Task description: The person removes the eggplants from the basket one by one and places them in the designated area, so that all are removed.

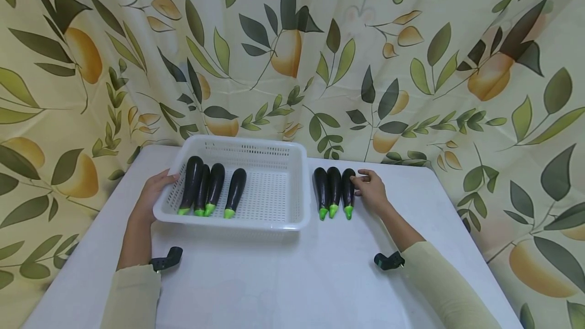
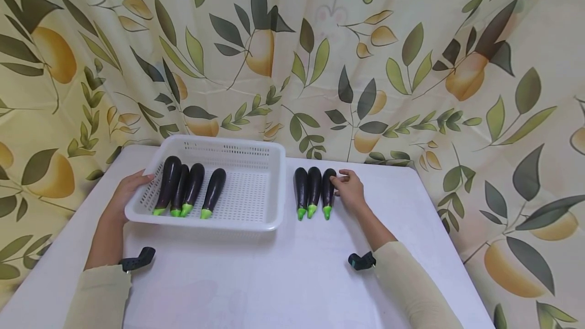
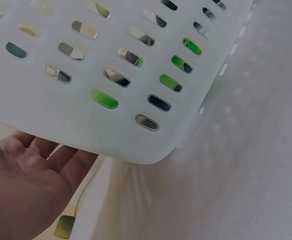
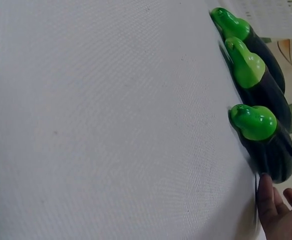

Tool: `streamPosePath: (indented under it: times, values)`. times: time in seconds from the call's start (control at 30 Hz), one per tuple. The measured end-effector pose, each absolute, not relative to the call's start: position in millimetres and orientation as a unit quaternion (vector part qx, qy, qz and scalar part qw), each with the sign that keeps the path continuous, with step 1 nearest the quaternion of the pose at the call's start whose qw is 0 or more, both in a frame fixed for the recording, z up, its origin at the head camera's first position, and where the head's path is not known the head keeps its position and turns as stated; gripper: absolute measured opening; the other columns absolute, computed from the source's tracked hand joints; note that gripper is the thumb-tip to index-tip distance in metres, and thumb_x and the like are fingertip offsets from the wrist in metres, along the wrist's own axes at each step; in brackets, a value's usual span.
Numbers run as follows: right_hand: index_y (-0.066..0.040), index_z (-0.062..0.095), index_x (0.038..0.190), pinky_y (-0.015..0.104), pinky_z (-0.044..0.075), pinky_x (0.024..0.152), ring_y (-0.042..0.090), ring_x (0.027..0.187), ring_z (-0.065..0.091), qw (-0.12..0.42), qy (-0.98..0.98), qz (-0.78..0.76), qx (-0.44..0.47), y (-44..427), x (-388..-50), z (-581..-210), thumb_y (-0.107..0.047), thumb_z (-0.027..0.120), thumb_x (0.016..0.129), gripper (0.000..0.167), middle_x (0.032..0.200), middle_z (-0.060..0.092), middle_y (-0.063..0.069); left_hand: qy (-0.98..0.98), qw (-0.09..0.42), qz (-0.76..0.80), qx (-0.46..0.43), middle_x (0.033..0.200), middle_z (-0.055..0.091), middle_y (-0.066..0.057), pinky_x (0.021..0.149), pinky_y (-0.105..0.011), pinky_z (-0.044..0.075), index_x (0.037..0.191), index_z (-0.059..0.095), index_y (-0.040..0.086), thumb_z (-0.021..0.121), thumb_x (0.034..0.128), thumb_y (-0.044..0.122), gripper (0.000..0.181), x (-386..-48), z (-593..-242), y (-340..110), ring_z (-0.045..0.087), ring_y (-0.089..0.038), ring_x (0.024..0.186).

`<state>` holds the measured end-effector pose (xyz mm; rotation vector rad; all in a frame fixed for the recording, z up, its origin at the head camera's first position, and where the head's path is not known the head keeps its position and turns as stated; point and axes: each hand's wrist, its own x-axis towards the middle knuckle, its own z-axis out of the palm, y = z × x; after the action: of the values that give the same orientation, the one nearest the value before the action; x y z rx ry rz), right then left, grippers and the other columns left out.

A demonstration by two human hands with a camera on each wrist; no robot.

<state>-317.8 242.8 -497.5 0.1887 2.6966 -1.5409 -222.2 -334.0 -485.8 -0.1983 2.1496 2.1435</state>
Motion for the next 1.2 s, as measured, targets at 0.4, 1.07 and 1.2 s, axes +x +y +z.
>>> streamPosePath:
  times: [0.4, 1.07, 1.2]
  values:
    - [0.006, 0.047, 0.148, 0.018, 0.056, 0.070, 0.007, 0.075, 0.064, 0.007, 0.863, -0.502, 0.058, 239, -318, -500, -0.021, 0.064, 0.104, 0.055, 0.127, 0.060, 0.027, 0.710, 0.046, 0.700, -0.055, 0.144, 0.057, -0.004, 0.085, -0.028, 0.059, 0.166, 0.028, 0.006, 0.045, 0.1119, 0.033, 0.063, -221, -485, -334, 0.067, -0.003, 0.102]
    - [0.006, 0.050, 0.148, 0.022, 0.051, 0.081, 0.033, 0.112, 0.063, -0.026, 0.873, -0.484, 0.047, 243, -321, -488, -0.024, 0.065, 0.104, 0.055, 0.130, 0.060, 0.025, 0.712, 0.055, 0.696, -0.070, 0.161, 0.040, -0.021, 0.084, -0.027, 0.059, 0.167, 0.025, 0.009, 0.045, 0.1115, 0.038, 0.066, -221, -484, -333, 0.066, -0.002, 0.102]
    - [0.005, 0.050, 0.148, 0.032, 0.049, 0.094, 0.037, 0.127, 0.056, -0.040, 0.871, -0.489, 0.029, 239, -323, -481, -0.023, 0.064, 0.105, 0.053, 0.137, 0.058, 0.025, 0.712, 0.054, 0.697, -0.069, 0.160, 0.041, -0.020, 0.084, -0.028, 0.059, 0.167, 0.025, 0.009, 0.046, 0.1117, 0.037, 0.066, -221, -484, -333, 0.066, -0.003, 0.102]
